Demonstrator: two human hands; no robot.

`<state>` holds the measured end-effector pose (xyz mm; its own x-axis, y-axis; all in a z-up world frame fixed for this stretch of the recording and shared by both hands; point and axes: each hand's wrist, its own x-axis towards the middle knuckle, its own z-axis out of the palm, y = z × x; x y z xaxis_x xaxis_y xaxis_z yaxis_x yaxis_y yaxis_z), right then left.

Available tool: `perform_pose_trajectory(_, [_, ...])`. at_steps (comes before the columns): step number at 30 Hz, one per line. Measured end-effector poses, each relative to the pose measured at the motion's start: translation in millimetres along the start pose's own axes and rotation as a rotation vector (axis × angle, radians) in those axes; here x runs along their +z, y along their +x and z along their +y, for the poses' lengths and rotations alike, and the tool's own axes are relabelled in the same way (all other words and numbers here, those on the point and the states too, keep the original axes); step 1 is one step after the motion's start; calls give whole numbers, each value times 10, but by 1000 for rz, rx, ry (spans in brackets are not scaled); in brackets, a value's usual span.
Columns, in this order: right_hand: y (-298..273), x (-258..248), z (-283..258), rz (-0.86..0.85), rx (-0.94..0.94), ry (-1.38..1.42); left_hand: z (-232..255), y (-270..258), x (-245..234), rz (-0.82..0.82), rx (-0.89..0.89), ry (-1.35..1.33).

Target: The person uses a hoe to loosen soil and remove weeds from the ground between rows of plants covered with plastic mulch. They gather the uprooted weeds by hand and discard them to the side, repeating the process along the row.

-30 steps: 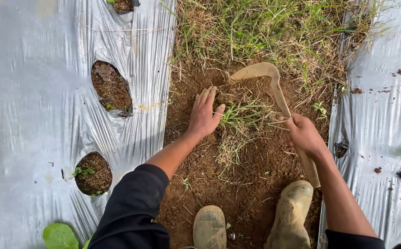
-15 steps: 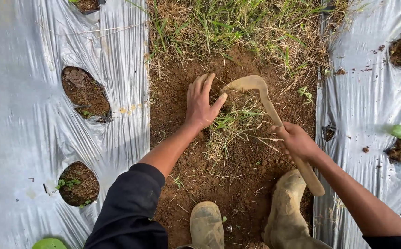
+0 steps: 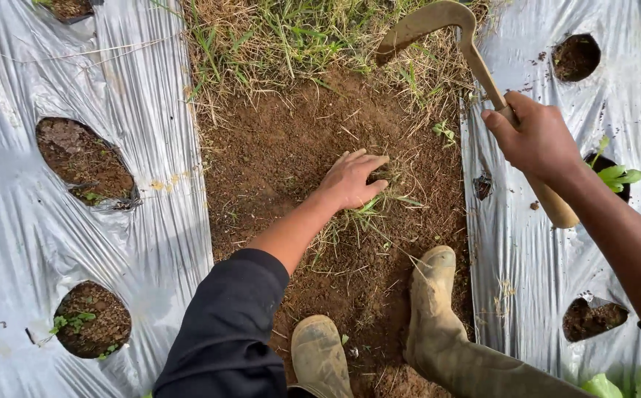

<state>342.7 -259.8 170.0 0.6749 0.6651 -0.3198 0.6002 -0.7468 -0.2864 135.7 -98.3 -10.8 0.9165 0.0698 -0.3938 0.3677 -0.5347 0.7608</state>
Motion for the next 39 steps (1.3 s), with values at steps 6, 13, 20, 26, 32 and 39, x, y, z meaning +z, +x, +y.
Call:
perform_pose_trajectory(6, [-116,-446,-222,-47,74,-191,694,31,43,-98,53,257])
perform_pose_trajectory(13, [-628,-788,40,-158,235,-343,664,52,-29,-142,9,407])
perform_pose_trajectory(20, [-877,-641,269,-54,420,-57,897,163,-165,-188,46,477])
perform_pose_trajectory(26, [-645,440,1032,162,310,408,1071,544,100,-84,177,456])
perform_pose_trajectory(32, [-583,1124,970,352,349,939,1492,987,328,46,131,519])
perform_pose_trajectory(39, [-589,1217,1026,361,262,1104,926,1734,1218,424,125,665])
